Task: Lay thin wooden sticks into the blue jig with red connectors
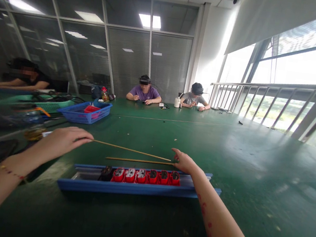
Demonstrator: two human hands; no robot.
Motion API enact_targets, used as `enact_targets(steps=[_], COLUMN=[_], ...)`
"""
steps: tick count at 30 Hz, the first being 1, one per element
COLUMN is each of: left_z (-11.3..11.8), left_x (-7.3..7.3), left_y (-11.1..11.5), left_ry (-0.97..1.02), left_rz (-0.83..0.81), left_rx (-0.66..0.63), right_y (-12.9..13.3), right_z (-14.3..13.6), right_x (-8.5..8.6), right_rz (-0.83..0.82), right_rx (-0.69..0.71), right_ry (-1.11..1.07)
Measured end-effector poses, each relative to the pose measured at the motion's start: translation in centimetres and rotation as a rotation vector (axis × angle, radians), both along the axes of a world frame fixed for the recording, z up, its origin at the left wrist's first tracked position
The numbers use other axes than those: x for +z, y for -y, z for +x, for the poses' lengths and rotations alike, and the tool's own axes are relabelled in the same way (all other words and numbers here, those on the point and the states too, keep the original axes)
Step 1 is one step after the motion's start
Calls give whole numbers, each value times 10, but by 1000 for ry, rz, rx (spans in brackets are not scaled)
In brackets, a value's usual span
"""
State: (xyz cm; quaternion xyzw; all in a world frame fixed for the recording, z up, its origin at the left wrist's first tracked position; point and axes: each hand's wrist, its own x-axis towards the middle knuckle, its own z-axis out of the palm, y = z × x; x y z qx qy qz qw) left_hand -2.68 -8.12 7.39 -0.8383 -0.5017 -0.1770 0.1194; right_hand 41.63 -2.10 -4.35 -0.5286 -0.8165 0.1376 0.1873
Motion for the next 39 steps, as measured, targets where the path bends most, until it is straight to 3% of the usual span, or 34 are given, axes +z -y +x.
enact_targets(steps=[7, 16, 25, 31, 36, 39], left_z=[15, 49, 46, 49, 52, 49], left_x=[-37, -72, -71, -80, -79, -72], left_y=[-42, -58, -53, -56, -54, -48], left_ry=[-50, -70, -135, -111, -20, 91], left_rz=[-248, -357, -444, -402, -392, -380], left_rx=[-12, -98, -137, -114, -92, -86], right_y=[1, 12, 14, 6, 8, 15], right_z=[1, -13, -26, -33, -26, -14], right_x=[2, 18, 30, 29, 29, 33], right_rz=[54, 76, 101, 58, 68, 96], right_rx=[1, 51, 111, 137, 95, 67], right_ry=[87, 360, 573, 611, 553, 318])
